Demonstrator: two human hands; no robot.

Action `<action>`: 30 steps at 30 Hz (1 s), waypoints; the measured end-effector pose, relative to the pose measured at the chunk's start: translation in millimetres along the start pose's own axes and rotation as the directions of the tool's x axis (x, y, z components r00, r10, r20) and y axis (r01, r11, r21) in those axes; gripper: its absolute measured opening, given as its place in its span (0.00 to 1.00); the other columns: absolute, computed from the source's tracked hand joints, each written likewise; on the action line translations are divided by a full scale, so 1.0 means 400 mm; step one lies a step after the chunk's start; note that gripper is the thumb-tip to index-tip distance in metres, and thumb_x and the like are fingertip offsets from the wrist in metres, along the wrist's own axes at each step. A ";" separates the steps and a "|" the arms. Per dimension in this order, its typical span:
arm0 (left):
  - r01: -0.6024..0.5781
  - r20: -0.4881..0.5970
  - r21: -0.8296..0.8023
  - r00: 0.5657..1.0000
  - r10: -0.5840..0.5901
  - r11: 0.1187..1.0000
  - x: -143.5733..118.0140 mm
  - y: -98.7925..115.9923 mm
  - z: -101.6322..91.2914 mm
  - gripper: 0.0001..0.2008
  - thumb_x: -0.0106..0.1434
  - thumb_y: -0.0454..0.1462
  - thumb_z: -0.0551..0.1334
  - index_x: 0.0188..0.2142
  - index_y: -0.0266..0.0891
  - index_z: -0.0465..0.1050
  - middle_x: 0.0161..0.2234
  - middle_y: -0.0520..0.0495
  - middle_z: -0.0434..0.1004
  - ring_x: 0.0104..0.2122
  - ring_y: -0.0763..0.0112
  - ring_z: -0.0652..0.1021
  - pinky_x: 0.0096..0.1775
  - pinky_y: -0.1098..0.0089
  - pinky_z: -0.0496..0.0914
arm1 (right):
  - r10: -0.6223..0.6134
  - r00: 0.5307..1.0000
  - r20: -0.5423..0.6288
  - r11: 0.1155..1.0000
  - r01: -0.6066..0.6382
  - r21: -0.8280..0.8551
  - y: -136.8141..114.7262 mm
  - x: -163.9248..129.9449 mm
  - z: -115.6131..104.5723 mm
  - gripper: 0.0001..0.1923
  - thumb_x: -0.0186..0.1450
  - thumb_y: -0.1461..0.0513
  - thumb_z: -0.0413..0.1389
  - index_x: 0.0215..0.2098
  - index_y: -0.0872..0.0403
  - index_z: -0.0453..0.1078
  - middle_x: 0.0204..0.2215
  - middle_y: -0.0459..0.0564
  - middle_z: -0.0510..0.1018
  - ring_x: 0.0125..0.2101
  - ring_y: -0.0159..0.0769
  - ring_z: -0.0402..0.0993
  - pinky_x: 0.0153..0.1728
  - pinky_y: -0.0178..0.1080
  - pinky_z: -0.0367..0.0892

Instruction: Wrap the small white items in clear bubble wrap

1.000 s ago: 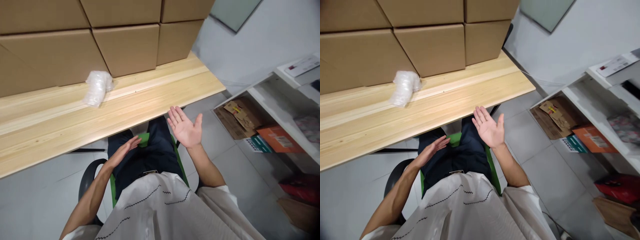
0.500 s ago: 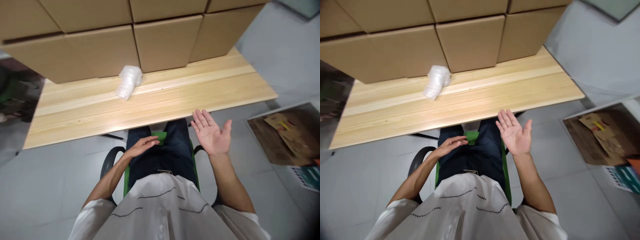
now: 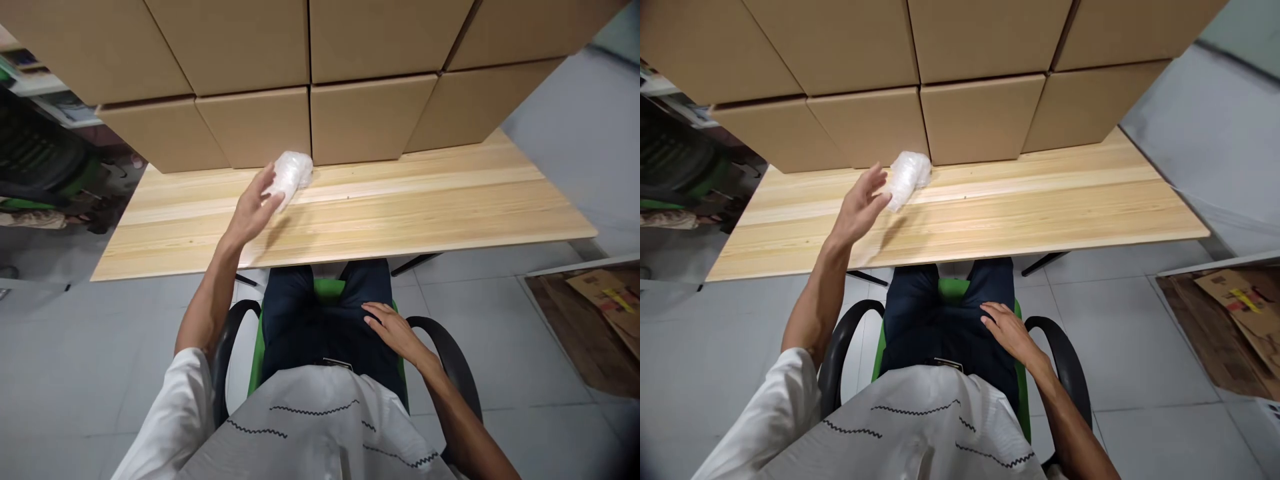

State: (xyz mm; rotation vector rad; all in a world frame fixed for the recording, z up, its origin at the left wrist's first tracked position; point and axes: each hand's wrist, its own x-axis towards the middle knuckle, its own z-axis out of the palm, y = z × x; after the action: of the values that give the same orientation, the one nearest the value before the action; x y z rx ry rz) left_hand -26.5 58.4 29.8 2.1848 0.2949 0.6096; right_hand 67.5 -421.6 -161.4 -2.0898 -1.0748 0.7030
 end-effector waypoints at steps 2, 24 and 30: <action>-0.005 -0.019 0.118 1.000 0.007 0.993 0.127 -0.081 0.005 0.57 0.74 0.71 0.67 0.86 0.41 0.56 0.87 0.28 0.54 0.86 0.33 0.58 0.82 0.31 0.55 | -0.006 1.000 -0.004 1.000 0.006 0.011 0.005 -0.001 0.003 0.26 0.80 0.46 0.55 0.63 0.47 0.88 0.64 0.58 0.89 0.66 0.58 0.85 0.70 0.66 0.79; -0.145 0.246 0.583 0.969 -0.003 0.799 0.202 0.241 0.606 0.27 0.77 0.38 0.67 0.73 0.44 0.77 0.80 0.30 0.64 0.58 0.44 0.85 0.58 0.46 0.77 | -0.021 1.000 -0.006 0.998 0.021 -0.052 0.087 -0.038 0.029 0.36 0.82 0.39 0.51 0.64 0.55 0.86 0.67 0.67 0.85 0.69 0.63 0.79 0.75 0.72 0.69; -0.108 0.203 0.520 0.979 0.000 0.848 0.205 0.195 0.549 0.24 0.73 0.28 0.63 0.67 0.35 0.76 0.61 0.29 0.82 0.57 0.44 0.85 0.53 0.52 0.76 | 0.047 0.999 -0.004 0.999 -0.047 -0.015 0.063 -0.038 0.006 0.38 0.80 0.36 0.53 0.63 0.54 0.87 0.66 0.66 0.86 0.68 0.62 0.80 0.74 0.70 0.72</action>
State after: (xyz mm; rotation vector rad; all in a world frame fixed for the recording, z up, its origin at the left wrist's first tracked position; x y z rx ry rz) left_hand 157.7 -103.2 -1.2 2.7742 0.3247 0.3597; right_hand 69.8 -444.7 -180.0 -2.1348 -1.0345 0.7158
